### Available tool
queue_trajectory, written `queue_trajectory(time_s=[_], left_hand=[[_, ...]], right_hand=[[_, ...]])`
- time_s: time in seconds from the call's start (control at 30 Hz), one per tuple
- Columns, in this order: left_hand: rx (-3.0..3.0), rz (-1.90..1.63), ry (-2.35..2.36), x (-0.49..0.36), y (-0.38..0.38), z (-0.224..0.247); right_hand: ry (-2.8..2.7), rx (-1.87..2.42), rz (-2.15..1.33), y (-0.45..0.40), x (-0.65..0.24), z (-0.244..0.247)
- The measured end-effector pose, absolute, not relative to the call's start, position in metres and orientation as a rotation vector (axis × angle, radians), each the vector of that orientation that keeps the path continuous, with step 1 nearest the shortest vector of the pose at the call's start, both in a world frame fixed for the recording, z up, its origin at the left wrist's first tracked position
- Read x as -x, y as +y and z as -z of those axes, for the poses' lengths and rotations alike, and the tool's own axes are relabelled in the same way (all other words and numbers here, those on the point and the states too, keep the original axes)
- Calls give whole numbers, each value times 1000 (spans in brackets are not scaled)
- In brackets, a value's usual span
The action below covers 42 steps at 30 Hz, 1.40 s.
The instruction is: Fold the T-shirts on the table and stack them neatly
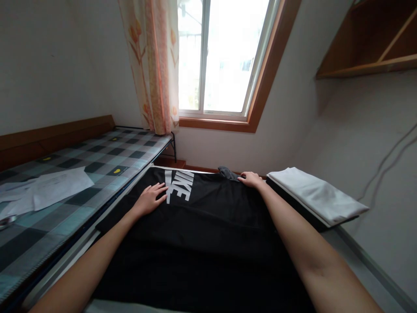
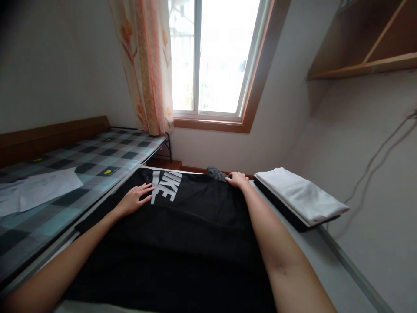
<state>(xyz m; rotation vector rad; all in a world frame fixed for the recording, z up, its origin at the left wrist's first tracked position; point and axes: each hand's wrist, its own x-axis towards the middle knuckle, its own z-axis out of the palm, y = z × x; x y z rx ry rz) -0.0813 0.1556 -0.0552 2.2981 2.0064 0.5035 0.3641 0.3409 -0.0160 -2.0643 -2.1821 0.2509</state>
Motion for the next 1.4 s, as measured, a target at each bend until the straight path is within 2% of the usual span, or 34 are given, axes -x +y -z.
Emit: queue_trajectory(time_s=[0.5,0.77,1.2,1.3,1.4], left_hand=[[-2269,-485,2050,76,154,51],[-2269,-537,2042,76,155,52],[-2265,-516,2058,75,154,51],[-2270,-516,2058,75,154,50],[-2275,-507,2053,75,155,50]], right_hand=[[-1907,2181,-423,374,-348,30],[-1649,2032,-406,382,-349,20],[-1618,1853,-405,353,-345,-8],[-1701,1698,-362,332,-344,-21],[-1965,1355,-327,288,-345,-27]])
